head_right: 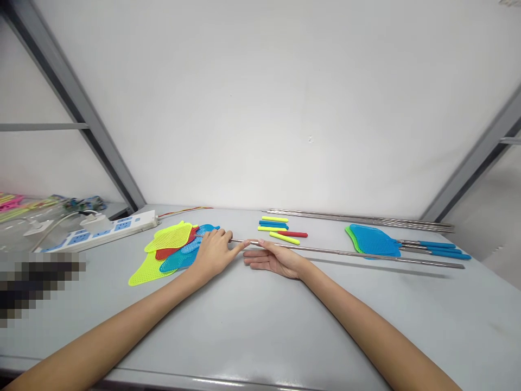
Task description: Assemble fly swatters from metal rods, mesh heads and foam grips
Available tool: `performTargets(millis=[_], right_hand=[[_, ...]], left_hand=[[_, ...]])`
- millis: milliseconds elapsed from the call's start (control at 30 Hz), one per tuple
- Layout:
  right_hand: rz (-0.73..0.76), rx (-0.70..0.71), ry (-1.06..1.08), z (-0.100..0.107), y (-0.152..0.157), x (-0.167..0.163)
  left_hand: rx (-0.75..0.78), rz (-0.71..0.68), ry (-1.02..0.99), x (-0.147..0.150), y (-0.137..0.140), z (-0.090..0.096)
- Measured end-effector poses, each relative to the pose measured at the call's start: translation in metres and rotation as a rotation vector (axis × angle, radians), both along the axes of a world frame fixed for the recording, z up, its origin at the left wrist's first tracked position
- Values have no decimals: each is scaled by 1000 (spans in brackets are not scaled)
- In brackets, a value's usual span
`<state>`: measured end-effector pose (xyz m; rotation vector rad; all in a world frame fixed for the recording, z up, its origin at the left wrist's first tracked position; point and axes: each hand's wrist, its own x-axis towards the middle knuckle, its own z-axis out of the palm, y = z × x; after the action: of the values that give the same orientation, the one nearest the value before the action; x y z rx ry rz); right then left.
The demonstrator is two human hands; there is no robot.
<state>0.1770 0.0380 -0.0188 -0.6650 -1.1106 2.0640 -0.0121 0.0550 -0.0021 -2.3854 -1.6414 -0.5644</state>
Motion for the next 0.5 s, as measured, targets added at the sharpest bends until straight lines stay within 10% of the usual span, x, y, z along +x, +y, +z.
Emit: performTargets(millis=[500], right_hand=[[-22, 28, 36, 3, -3, 2]], left_hand=[[-113, -39, 47, -2, 2, 0]])
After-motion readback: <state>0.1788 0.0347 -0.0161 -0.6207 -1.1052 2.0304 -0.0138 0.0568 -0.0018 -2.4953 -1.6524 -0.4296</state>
